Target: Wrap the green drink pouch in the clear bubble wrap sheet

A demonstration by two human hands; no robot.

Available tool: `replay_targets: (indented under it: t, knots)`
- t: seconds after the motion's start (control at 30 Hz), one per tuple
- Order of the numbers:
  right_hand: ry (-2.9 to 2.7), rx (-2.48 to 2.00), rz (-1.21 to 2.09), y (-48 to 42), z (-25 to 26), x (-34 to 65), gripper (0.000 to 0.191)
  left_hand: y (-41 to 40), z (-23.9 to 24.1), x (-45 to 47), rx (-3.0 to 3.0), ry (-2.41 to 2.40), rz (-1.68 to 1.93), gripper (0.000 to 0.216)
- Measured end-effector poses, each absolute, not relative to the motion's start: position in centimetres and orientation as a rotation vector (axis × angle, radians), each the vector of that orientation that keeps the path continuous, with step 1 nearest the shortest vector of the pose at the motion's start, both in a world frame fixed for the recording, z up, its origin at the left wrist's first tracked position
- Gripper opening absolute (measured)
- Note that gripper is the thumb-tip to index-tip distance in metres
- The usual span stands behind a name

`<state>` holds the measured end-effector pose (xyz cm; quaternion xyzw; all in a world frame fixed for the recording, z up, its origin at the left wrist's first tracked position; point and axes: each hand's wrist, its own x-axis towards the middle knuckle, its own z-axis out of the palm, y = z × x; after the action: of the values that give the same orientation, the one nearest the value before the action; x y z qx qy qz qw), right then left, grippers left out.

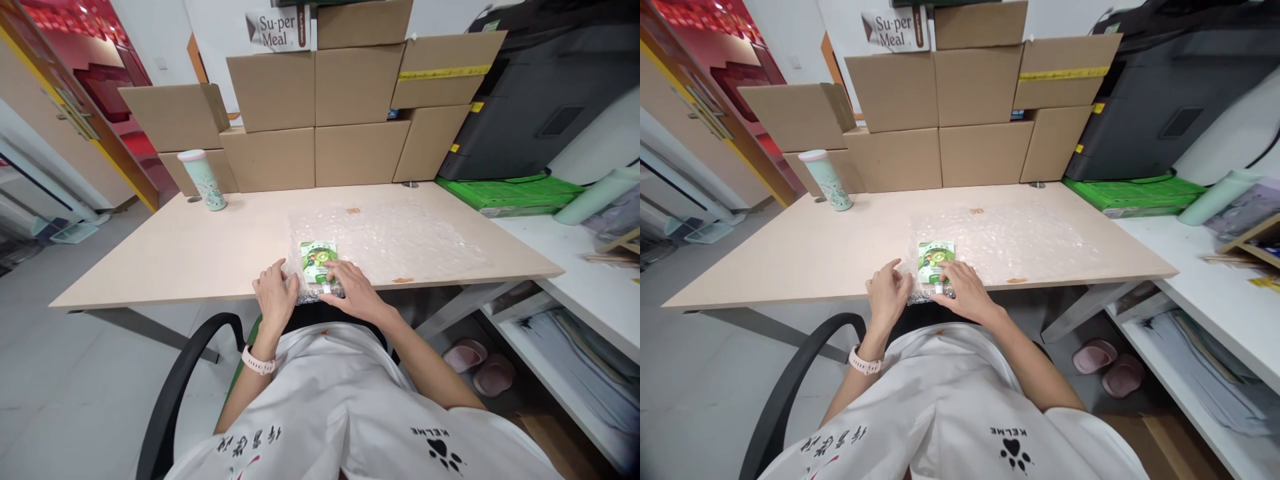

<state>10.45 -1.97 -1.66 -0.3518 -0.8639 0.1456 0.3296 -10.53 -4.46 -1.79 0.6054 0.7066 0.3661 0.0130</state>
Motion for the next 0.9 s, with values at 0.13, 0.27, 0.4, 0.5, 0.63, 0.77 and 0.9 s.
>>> replay_targets:
  t: [0.13,0.27,0.4,0.5,0.63,0.77,0.9]
  knots:
    - [-2.245,-0.926,0.326,-2.5,-1.8,10.0,0.025,-4.7,-1.5,-10.2,1.825,2.019,1.144,0.041]
    - [-2.158,-0.932,0.420,-2.7,-1.8,10.5,0.037,-4.5,-0.3,-7.8,1.698,1.760,1.418,0.043]
    - [-1.981,-1.007,0.610,-2.6,-1.9,11.9,0.054,-4.5,1.6,-3.4,1.834,1.206,1.555,0.040]
    - [-1.932,-1.072,0.653,-2.5,-2.1,13.4,0.040,-4.0,2.3,-0.9,2.069,1.083,1.425,0.040]
    - [-1.983,-1.114,0.673,-2.8,-1.9,16.6,0.023,-2.6,1.5,1.7,2.328,1.041,1.266,0.041]
    - [-2.138,-1.033,0.601,-3.9,-1.1,20.3,0.019,-1.7,0.2,3.8,2.471,1.088,1.102,0.037]
    - [-2.123,-1.178,0.421,-5.4,0.2,22.3,0.013,-1.7,-0.3,4.7,2.507,1.207,0.976,0.030]
